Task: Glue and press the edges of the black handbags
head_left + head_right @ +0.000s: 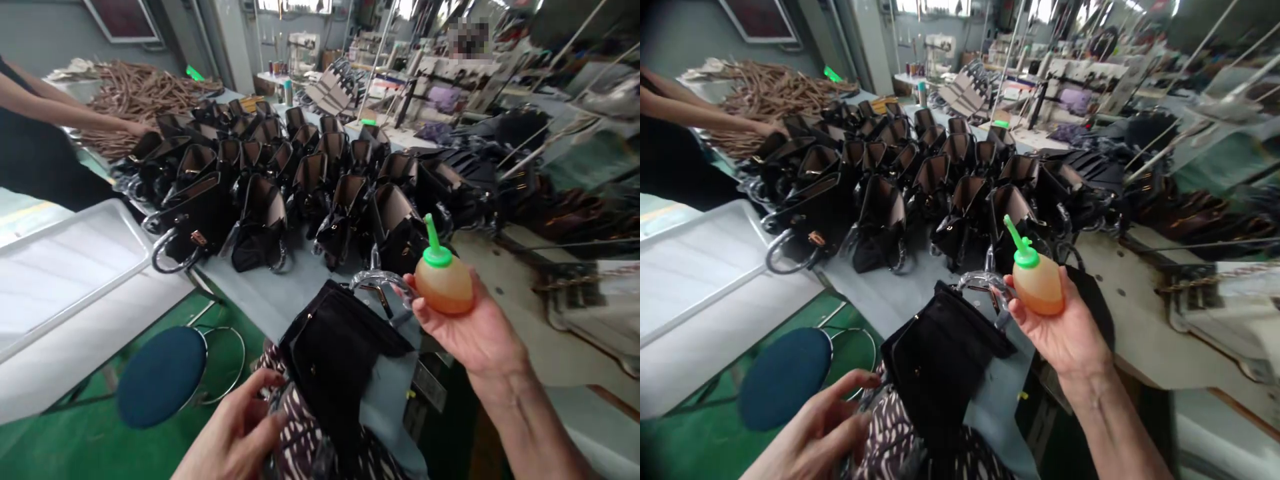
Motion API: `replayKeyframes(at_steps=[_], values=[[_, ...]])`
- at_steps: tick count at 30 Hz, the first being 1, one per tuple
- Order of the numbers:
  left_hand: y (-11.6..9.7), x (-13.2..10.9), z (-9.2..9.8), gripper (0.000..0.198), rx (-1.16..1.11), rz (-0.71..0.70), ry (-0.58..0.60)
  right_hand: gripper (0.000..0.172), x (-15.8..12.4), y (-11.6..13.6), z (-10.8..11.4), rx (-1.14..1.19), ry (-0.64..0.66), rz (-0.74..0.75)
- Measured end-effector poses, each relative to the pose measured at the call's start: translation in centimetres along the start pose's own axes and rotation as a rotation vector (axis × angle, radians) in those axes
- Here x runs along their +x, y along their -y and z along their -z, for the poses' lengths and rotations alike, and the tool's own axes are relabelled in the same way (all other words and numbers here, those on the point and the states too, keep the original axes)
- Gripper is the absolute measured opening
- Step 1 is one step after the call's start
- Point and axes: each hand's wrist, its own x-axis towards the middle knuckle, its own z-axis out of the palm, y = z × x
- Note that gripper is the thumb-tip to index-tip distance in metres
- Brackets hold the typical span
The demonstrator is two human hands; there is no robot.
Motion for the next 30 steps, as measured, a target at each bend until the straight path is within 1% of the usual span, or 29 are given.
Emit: replayKeyframes(at_steps=[3, 5, 7, 8, 9, 10, 12, 13, 14, 15, 16, 17, 18, 20, 22, 23, 25, 26, 27, 28, 29, 30], values=[[1.1, 0.8, 0.8, 0.040, 0.092, -0.030, -0.021, 0.030, 0.5, -0.4, 0.3, -0.044, -0.019, 0.003], [1.8, 1.0, 1.3, 0.037, 0.117, -0.049, -0.004, 0.030, 0.5, -0.4, 0.7, -0.062, -0.043, 0.035], [2.0, 1.0, 1.8, 0.032, 0.201, -0.063, -0.003, 0.029, 0.3, -0.3, 1.1, -0.069, -0.080, 0.040], [1.9, 0.9, 2.1, 0.029, 0.287, -0.082, -0.028, 0.029, 0.3, -0.3, 1.2, -0.068, -0.094, 0.036], [1.7, 0.8, 2.4, 0.026, 0.397, -0.116, -0.078, 0.028, 0.3, -0.3, 1.2, -0.064, -0.104, 0.029], [1.4, 0.8, 2.6, 0.025, 0.517, -0.167, -0.152, 0.028, 0.2, -0.4, 1.0, -0.059, -0.107, 0.019], [0.4, 0.8, 2.5, 0.024, 0.726, -0.319, -0.296, 0.032, 0.2, -0.7, 0.3, -0.046, -0.087, -0.017], [-0.1, 1.0, 2.1, 0.024, 0.804, -0.404, -0.315, 0.034, 0.2, -0.9, -0.3, -0.039, -0.062, -0.041], [-0.6, 1.2, 1.4, 0.024, 0.874, -0.473, -0.282, 0.036, 0.2, -1.2, -0.9, -0.033, -0.028, -0.065], [-1.1, 1.4, 0.4, 0.024, 0.949, -0.522, -0.205, 0.037, 0.2, -1.4, -1.7, -0.033, 0.013, -0.075], [-1.4, 1.7, -0.8, 0.023, 1.034, -0.555, -0.082, 0.037, 0.2, -1.8, -2.4, -0.031, 0.042, -0.082], [-1.7, 2.0, -2.1, 0.022, 1.135, -0.560, 0.034, 0.037, 0.1, -2.1, -3.1, -0.021, 0.065, -0.087], [-1.9, 2.3, -3.5, 0.022, 1.247, -0.607, 0.118, 0.036, 0.1, -2.5, -3.7, -0.006, 0.081, -0.084], [-2.1, 2.8, -5.9, 0.027, 1.435, -0.866, 0.240, 0.033, 0.0, -3.3, -4.6, 0.023, 0.115, -0.090], [-2.4, 3.4, -7.7, 0.028, 1.546, -1.105, 0.290, 0.033, -0.1, -4.0, -5.1, 0.038, 0.157, -0.110], [-2.6, 3.7, -8.4, 0.028, 1.586, -1.195, 0.297, 0.033, -0.2, -4.2, -5.3, 0.042, 0.181, -0.123], [-3.3, 4.5, -9.4, 0.031, 1.641, -1.301, 0.256, 0.032, -0.2, -4.5, -5.5, 0.046, 0.219, -0.148], [-3.6, 5.0, -9.9, 0.032, 1.652, -1.319, 0.217, 0.033, -0.1, -4.5, -5.6, 0.047, 0.231, -0.163], [-3.8, 5.6, -10.4, 0.034, 1.651, -1.307, 0.180, 0.033, -0.1, -4.6, -5.7, 0.047, 0.240, -0.178], [-4.0, 6.2, -11.1, 0.034, 1.644, -1.261, 0.151, 0.034, 0.0, -4.6, -5.8, 0.046, 0.245, -0.191], [-4.2, 6.8, -11.7, 0.034, 1.639, -1.182, 0.144, 0.035, 0.0, -4.7, -5.9, 0.044, 0.244, -0.203], [-4.3, 7.5, -12.4, 0.033, 1.641, -1.090, 0.160, 0.035, 0.1, -4.7, -6.0, 0.040, 0.239, -0.211]])
